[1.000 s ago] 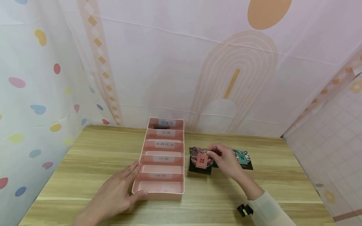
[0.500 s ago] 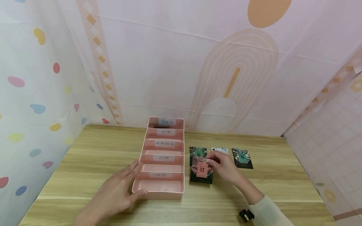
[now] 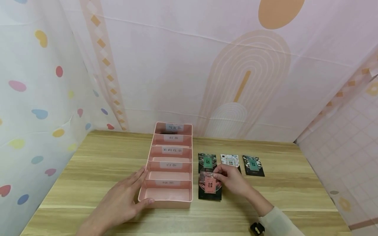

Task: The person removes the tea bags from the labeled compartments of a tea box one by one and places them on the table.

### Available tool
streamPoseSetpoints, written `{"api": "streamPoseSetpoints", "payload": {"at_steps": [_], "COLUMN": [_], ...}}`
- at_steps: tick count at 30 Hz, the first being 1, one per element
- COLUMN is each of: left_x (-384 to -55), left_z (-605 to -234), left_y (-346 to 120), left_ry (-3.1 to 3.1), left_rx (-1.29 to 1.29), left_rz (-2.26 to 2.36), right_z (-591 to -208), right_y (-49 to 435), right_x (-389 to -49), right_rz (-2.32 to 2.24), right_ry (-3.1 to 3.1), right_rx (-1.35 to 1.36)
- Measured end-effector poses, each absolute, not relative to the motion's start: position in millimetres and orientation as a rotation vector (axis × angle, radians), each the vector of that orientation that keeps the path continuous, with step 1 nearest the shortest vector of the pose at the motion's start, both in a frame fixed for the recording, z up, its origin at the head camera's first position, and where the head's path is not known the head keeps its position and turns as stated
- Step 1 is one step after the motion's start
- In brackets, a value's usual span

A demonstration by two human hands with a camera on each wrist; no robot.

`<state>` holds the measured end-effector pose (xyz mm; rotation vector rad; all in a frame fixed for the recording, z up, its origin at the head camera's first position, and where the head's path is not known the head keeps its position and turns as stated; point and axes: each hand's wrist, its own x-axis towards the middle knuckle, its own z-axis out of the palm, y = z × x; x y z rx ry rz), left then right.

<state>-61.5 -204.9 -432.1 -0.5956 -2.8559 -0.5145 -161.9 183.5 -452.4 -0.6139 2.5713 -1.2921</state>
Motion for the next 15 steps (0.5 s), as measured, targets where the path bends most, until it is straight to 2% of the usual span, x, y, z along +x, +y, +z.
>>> {"api": "streamPoseSetpoints", "payload": {"at_steps": [15], "left_x": [-61.0], "left_z": [-431.4], "left_y": [-205.6], "left_ry": [-2.859], "left_rx": [-0.593], "left_rz": [-0.519], "right_z": [-464.1], "right_y": [176.8], "right_x": [-161.6], "right_rz": [-1.126], "right_ry": [2.648], "right_rx": [-0.627]}}
